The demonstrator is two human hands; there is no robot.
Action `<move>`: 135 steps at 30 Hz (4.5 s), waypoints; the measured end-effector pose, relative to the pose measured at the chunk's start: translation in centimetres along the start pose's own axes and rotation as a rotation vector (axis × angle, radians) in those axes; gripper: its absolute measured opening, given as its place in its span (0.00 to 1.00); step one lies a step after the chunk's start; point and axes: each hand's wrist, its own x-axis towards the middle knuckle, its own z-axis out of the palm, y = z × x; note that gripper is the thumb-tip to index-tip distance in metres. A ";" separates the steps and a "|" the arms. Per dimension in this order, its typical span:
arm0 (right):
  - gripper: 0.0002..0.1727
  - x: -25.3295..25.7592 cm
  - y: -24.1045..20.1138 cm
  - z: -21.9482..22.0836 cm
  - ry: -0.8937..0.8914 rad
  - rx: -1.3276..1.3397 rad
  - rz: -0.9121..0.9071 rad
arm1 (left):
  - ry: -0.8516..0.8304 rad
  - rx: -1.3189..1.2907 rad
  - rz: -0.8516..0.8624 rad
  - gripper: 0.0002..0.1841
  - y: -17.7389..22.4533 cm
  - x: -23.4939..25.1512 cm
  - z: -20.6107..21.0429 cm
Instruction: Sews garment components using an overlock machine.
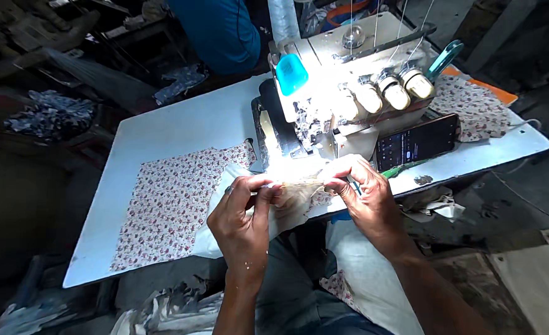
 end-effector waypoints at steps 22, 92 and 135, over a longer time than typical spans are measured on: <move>0.18 -3.8 2.2 3.4 -0.185 0.886 0.611 | -0.652 0.529 0.059 0.50 -4.8 5.0 3.7; 0.07 -3.3 0.1 1.3 0.146 0.445 0.348 | -0.591 0.041 0.196 0.10 -1.3 6.8 0.6; 0.14 -4.2 1.3 2.2 0.120 0.668 0.462 | -0.516 0.157 0.177 0.11 -4.7 5.5 2.8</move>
